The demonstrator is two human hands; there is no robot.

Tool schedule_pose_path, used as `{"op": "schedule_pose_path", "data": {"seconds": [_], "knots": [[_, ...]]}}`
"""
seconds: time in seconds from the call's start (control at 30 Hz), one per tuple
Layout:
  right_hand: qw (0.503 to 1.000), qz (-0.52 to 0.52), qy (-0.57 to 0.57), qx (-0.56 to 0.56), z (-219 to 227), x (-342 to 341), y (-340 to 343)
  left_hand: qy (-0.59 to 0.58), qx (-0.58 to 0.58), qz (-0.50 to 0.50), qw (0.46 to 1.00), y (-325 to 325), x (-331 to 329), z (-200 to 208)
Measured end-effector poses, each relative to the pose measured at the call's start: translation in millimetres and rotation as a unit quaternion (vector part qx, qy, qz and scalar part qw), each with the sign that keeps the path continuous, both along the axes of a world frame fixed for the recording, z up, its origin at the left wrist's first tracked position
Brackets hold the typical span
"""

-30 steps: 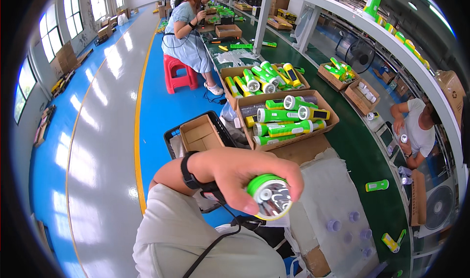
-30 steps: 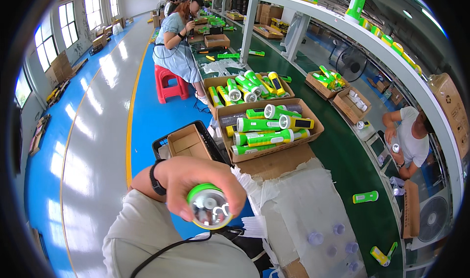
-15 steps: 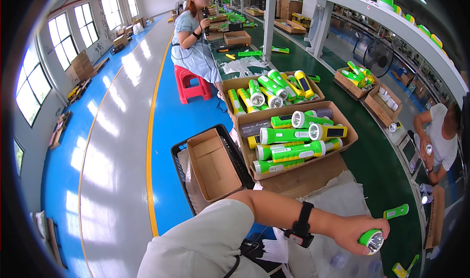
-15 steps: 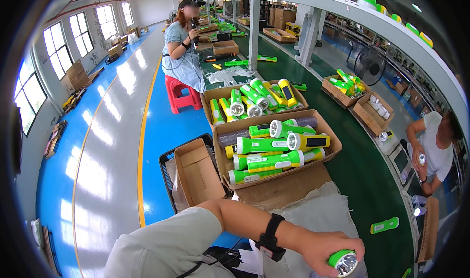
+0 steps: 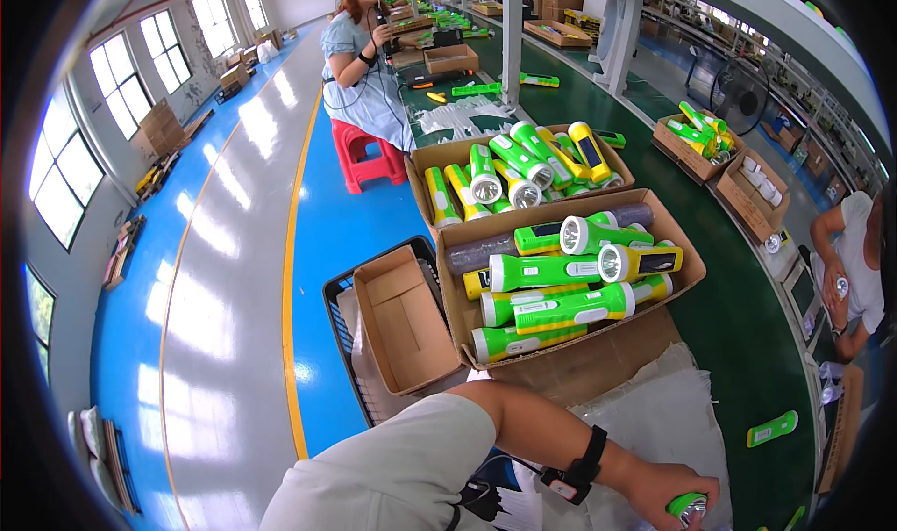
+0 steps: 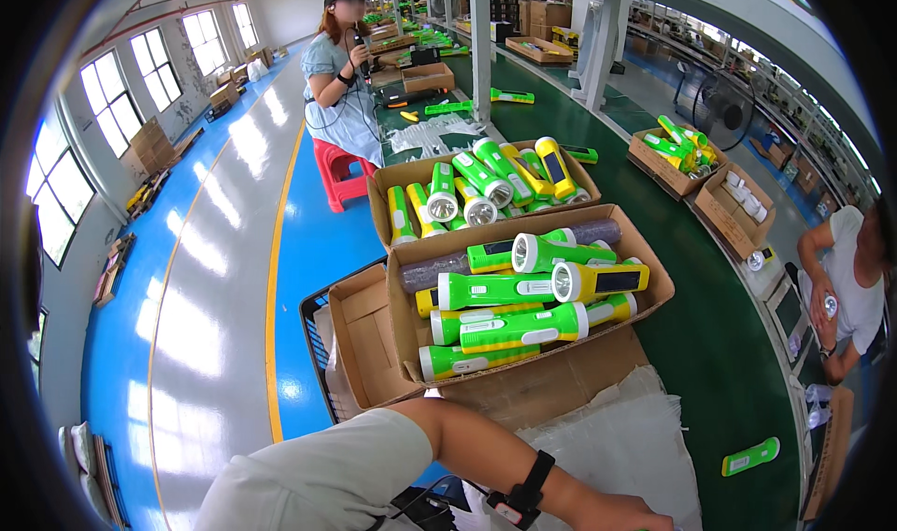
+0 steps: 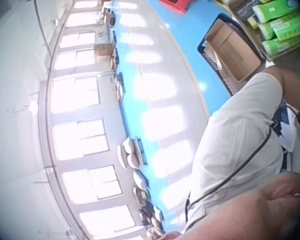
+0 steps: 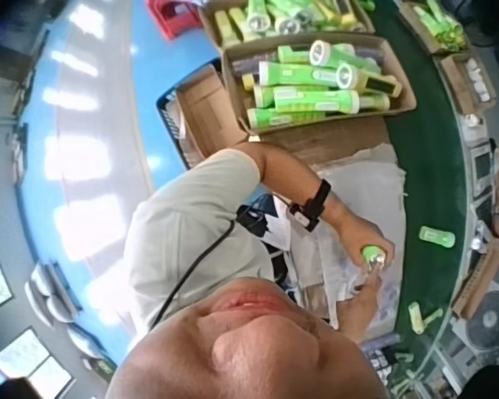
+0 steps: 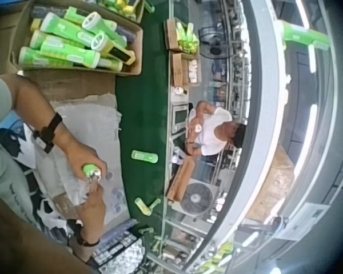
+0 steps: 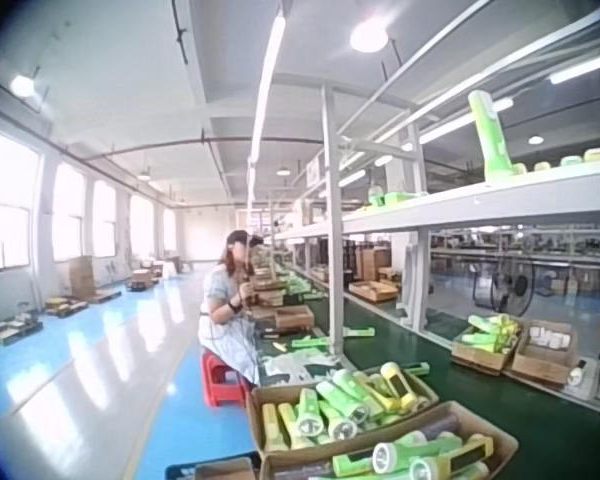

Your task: Assembling and inspecting handheld flashlights on a factory assembly line.

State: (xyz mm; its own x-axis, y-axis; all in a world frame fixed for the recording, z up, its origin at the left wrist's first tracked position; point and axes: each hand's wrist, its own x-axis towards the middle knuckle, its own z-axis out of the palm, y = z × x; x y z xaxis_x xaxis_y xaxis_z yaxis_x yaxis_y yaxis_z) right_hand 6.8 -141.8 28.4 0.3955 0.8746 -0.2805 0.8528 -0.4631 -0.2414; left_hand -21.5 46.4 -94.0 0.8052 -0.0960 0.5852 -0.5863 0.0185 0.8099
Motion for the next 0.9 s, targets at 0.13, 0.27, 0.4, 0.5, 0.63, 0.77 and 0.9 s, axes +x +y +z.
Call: {"op": "schedule_pose_path", "data": {"seconds": [0.13, 0.27, 0.4, 0.5, 0.63, 0.77, 0.9], "knots": [[0.999, -0.002, -0.008, 0.049, -4, -10, 9, -0.016, -0.01, -0.002, 1.0, -2, -2, -2], [0.999, 0.013, -0.033, 0.033, -3, -10, 11, -0.008, 0.015, -0.009, 1.0, -3, -7, -1], [0.999, 0.015, -0.044, 0.016, -1, -10, 14, -0.028, 0.002, 0.002, 1.0, -4, -5, -3], [0.998, 0.023, -0.052, 0.04, 2, -13, 20, -0.068, -0.025, 0.024, 0.997, -4, -4, -2], [0.996, 0.02, -0.068, 0.046, 3, -16, 27, -0.033, -0.046, 0.009, 0.998, -3, -1, -6], [0.995, 0.029, -0.074, 0.058, 5, -15, 28, -0.06, -0.068, -0.005, 0.996, 0, -2, -4], [0.994, 0.04, -0.06, 0.087, 4, -12, 23, -0.07, -0.077, 0.007, 0.994, -2, -3, -1]]}}
